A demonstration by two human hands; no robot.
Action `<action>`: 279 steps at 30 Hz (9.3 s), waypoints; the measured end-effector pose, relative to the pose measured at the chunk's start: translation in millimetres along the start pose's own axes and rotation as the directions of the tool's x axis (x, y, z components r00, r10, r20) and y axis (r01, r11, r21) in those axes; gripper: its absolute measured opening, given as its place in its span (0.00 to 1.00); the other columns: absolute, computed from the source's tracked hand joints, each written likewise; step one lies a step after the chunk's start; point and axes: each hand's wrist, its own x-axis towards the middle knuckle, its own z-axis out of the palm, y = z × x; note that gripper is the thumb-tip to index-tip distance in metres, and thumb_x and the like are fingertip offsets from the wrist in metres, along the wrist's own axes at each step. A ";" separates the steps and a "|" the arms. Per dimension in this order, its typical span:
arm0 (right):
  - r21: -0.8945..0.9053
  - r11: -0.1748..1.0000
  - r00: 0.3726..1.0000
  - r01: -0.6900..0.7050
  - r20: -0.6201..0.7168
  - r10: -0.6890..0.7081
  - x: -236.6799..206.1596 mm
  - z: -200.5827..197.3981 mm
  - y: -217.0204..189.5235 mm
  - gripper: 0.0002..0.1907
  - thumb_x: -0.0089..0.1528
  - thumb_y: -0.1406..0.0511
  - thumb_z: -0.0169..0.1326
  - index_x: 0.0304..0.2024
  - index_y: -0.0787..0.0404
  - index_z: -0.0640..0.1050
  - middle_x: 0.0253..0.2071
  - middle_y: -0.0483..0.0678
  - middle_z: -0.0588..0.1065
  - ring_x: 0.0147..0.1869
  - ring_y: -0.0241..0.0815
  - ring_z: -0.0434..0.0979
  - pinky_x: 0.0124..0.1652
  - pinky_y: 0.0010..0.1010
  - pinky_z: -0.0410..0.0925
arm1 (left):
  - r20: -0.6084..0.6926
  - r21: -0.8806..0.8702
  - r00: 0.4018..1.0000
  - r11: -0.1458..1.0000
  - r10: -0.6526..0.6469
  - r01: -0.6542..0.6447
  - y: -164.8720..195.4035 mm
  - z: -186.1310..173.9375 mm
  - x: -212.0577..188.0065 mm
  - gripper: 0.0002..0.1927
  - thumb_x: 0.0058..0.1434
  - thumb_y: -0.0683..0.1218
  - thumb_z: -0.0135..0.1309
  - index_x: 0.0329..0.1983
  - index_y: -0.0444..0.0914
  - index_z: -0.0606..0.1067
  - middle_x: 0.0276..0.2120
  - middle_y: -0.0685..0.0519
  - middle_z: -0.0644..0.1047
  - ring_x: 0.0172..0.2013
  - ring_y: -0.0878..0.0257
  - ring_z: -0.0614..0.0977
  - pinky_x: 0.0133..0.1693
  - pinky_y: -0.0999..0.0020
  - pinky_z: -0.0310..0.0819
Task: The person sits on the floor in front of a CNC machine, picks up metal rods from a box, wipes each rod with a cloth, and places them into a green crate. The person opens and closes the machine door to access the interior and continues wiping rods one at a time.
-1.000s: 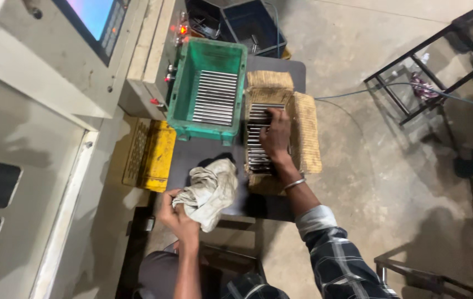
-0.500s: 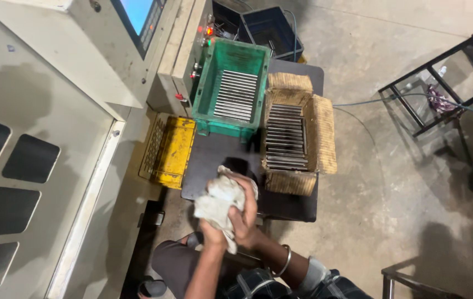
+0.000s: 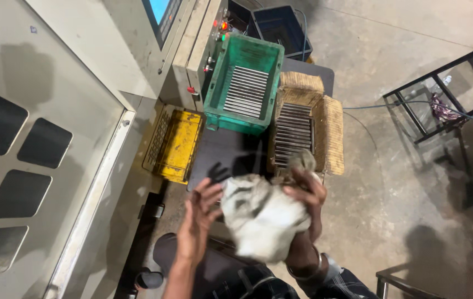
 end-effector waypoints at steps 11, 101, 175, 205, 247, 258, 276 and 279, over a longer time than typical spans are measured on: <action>-0.155 0.987 0.944 0.034 0.328 0.019 -39.4 75.8 -2.5 0.40 0.74 0.47 0.35 0.73 0.76 0.54 0.77 0.69 0.53 0.83 0.63 0.52 0.79 0.51 0.48 | -0.075 -0.286 0.997 0.957 0.023 -0.043 -53.2 29.9 3.8 0.26 0.66 0.59 0.39 0.57 0.38 0.66 0.51 0.50 0.70 0.51 0.61 0.70 0.51 0.60 0.64; -0.907 0.414 0.796 0.074 0.304 0.524 53.1 -100.8 342.9 0.44 0.54 0.35 0.55 0.58 0.60 0.74 0.54 0.59 0.71 0.61 0.60 0.68 0.58 0.50 0.61 | -0.114 0.842 0.829 0.496 0.548 -0.212 -56.0 13.7 -23.1 0.13 0.58 0.45 0.62 0.45 0.37 0.78 0.49 0.47 0.79 0.51 0.53 0.79 0.54 0.60 0.70; -0.954 0.285 0.805 0.093 0.241 0.542 58.2 -94.8 352.0 0.46 0.55 0.29 0.47 0.51 0.62 0.71 0.52 0.56 0.69 0.60 0.56 0.66 0.60 0.55 0.55 | 0.298 -0.157 0.914 0.931 -0.273 0.330 -40.7 8.0 59.1 0.53 0.55 0.80 0.22 0.77 0.48 0.46 0.73 0.42 0.57 0.67 0.41 0.67 0.54 0.30 0.69; -0.856 0.511 0.762 -0.075 0.282 0.583 51.5 -98.2 350.7 0.30 0.58 0.41 0.53 0.42 0.58 0.84 0.35 0.58 0.80 0.41 0.62 0.80 0.43 0.52 0.71 | 0.333 -0.109 0.892 0.927 -0.306 0.359 -55.9 5.1 55.6 0.48 0.57 0.77 0.33 0.75 0.47 0.57 0.71 0.46 0.65 0.66 0.46 0.70 0.58 0.33 0.71; 0.362 0.492 0.602 -0.792 0.599 0.528 -111.1 59.4 73.8 0.16 0.73 0.70 0.48 0.63 0.67 0.67 0.51 0.56 0.78 0.55 0.44 0.81 0.57 0.34 0.75 | 0.200 -0.909 0.962 0.332 -0.187 0.253 -169.2 -38.9 -27.4 0.25 0.73 0.64 0.47 0.50 0.40 0.76 0.47 0.51 0.80 0.49 0.56 0.80 0.53 0.58 0.72; 0.380 0.119 0.346 -0.917 0.612 0.711 -90.3 89.1 34.1 0.42 0.63 0.75 0.49 0.74 0.52 0.48 0.43 0.58 0.76 0.43 0.50 0.82 0.44 0.44 0.78 | -0.365 -0.046 0.920 0.984 0.146 -0.174 -86.1 -39.4 -130.0 0.22 0.69 0.50 0.52 0.60 0.32 0.73 0.39 0.48 0.83 0.34 0.62 0.83 0.42 0.68 0.75; 0.254 -0.201 0.140 -0.946 0.881 0.452 -125.3 132.7 -10.8 0.14 0.67 0.73 0.46 0.57 0.65 0.68 0.48 0.55 0.74 0.54 0.46 0.78 0.55 0.35 0.73 | -0.394 0.161 0.788 0.879 0.474 -0.449 -45.0 -53.8 -206.9 0.16 0.67 0.38 0.59 0.57 0.34 0.75 0.28 0.58 0.73 0.32 0.71 0.78 0.36 0.77 0.71; 0.263 -0.117 0.186 -0.958 0.876 0.445 -124.6 135.9 -20.1 0.13 0.71 0.73 0.46 0.59 0.68 0.67 0.48 0.55 0.74 0.53 0.47 0.78 0.55 0.37 0.74 | -0.434 0.126 0.811 0.917 0.393 -0.377 -53.7 -65.3 -211.2 0.12 0.69 0.42 0.54 0.54 0.35 0.76 0.31 0.57 0.77 0.32 0.71 0.81 0.35 0.77 0.75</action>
